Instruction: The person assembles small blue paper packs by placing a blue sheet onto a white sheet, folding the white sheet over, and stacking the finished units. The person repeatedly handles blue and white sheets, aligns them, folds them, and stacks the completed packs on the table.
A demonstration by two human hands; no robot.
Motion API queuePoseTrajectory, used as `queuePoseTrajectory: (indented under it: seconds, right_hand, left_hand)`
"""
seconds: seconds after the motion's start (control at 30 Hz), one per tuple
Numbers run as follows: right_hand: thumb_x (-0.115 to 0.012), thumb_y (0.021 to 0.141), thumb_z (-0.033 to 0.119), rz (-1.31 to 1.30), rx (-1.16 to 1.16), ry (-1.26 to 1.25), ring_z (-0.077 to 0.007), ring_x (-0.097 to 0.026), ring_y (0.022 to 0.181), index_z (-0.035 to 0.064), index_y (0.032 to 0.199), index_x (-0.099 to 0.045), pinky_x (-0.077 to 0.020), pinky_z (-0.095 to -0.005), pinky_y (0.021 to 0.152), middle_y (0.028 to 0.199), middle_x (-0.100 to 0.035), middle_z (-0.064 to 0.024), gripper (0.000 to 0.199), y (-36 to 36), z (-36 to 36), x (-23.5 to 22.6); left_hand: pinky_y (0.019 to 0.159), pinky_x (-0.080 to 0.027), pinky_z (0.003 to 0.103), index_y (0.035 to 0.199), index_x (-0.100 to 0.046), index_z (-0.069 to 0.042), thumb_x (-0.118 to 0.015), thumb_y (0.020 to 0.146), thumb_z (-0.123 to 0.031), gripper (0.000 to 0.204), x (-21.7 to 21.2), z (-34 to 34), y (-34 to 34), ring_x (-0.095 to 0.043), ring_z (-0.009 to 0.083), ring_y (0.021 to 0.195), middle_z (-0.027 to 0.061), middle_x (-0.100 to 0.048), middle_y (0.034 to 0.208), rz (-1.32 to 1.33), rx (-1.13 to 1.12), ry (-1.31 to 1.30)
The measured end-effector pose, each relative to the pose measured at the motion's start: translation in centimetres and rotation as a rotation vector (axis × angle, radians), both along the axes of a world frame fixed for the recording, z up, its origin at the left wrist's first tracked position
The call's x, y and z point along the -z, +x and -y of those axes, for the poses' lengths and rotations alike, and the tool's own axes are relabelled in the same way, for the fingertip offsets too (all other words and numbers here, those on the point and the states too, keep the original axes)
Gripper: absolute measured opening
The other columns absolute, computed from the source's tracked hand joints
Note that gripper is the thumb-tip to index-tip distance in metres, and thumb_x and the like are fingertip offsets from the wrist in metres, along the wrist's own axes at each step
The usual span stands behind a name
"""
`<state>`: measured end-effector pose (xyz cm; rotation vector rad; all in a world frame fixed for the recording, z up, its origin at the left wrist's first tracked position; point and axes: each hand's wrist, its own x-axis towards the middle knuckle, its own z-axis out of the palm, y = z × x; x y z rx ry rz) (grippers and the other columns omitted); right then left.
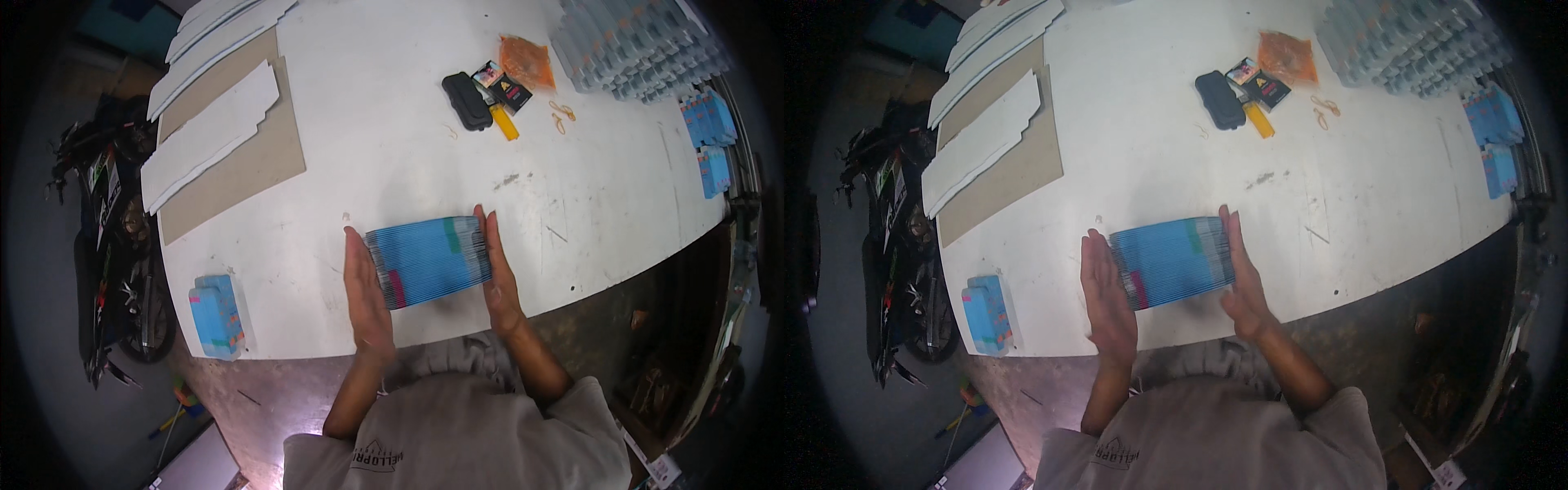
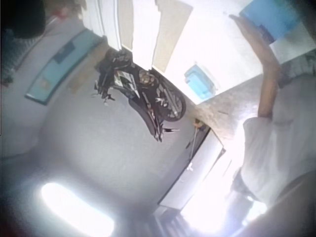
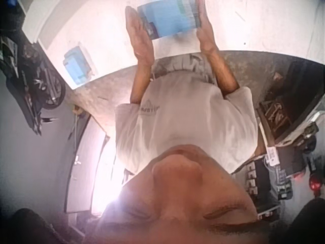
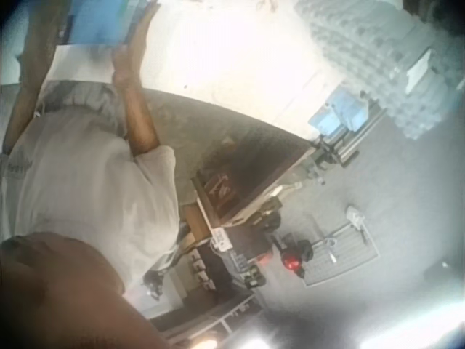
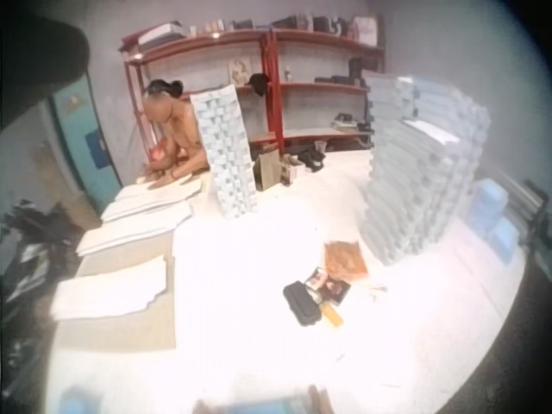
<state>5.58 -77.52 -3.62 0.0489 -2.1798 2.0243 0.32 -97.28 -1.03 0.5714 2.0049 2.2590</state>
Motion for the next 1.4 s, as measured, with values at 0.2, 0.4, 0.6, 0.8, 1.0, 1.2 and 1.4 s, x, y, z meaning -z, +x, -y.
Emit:
queuePoseTrajectory:
  seconds: [0.2,0.4,0.6,0.8,1.0,1.2,1.4]
  right_hand:
    - [-0.047,0.097,0.076,0.097,0.029,-0.145,-0.0366,-0.011,0.162,-0.0007,0.168,0.003,-0.0087,-0.0464,0.130,0.175,-0.006,-0.0249,0.115,-0.8,-0.8,0.5]
    - [-0.047,0.103,0.063,-0.044,0.352,-0.236,-0.0395,-0.031,0.155,-0.0022,0.166,-0.015,-0.0167,-0.0483,0.129,0.163,-0.035,-0.0306,0.096,3.1,-2.4,1.5]
    - [-0.044,0.109,0.047,0.004,0.523,-0.272,-0.0327,-0.053,0.134,-0.0061,0.158,-0.030,-0.0370,-0.0471,0.119,0.143,-0.054,-0.0241,0.074,5.4,-0.2,2.1]
    - [-0.041,0.111,0.043,0.123,0.590,-0.475,-0.0304,-0.055,0.129,-0.0031,0.157,-0.032,-0.0398,-0.0467,0.116,0.142,-0.055,-0.0189,0.066,4.2,3.4,2.3]
    - [-0.038,0.102,0.067,-0.047,0.511,-0.616,-0.0330,-0.057,0.131,-0.0037,0.150,-0.043,-0.0452,-0.0454,0.110,0.143,-0.057,-0.0187,0.086,1.9,6.5,1.2]
    - [-0.044,0.096,0.075,-0.224,0.532,-0.336,-0.0240,-0.069,0.094,-0.0094,0.115,-0.063,-0.0564,-0.0365,0.080,0.104,-0.069,-0.0135,0.089,-2.3,5.8,-0.6]
    - [-0.043,0.096,0.079,-0.153,0.407,-0.182,-0.0242,-0.069,0.095,-0.0100,0.115,-0.062,-0.0561,-0.0366,0.081,0.105,-0.069,-0.0151,0.093,-3.5,7.3,-2.5]
  left_hand:
    - [0.130,0.001,0.049,0.164,0.002,0.010,-0.060,0.084,-0.086,0.139,0.3,0.2,-0.1,0.005,0.0361,0.163,0.0266,0.006,0.175,0.022,0.007,-0.104]
    - [0.122,-0.005,0.073,0.160,-0.023,0.011,-0.075,0.081,-0.072,0.125,-4.3,-1.6,-3.1,-0.016,0.0562,0.155,0.0386,-0.022,0.164,-0.418,0.179,-1.108]
    - [0.099,-0.037,0.057,0.146,-0.042,0.010,-0.085,0.077,-0.059,0.107,-0.2,-2.1,-1.2,-0.052,0.0389,0.116,0.0243,-0.054,0.128,-0.482,0.101,-1.196]
    - [0.086,-0.047,0.049,0.130,-0.053,0.003,-0.089,0.076,-0.053,0.086,-0.8,-1.6,-2.1,-0.058,0.0369,0.102,0.0181,-0.058,0.112,-0.380,-0.026,-0.922]
    - [0.080,-0.056,0.046,0.132,-0.053,0.006,-0.075,0.086,-0.067,0.089,-2.8,-3.5,0.3,-0.068,0.0382,0.096,0.0238,-0.064,0.113,-0.332,-0.109,-0.415]
    - [0.065,-0.058,0.043,0.121,-0.056,0.012,-0.036,0.095,-0.086,0.103,-2.4,-3.8,-1.0,-0.071,0.0364,0.080,0.0229,-0.067,0.095,-0.425,-0.296,-0.398]
    - [0.064,-0.058,0.046,0.123,-0.055,0.012,-0.049,0.095,-0.080,0.096,-0.4,-1.9,-1.4,-0.069,0.0383,0.078,0.0240,-0.065,0.092,-0.377,-0.334,-0.304]
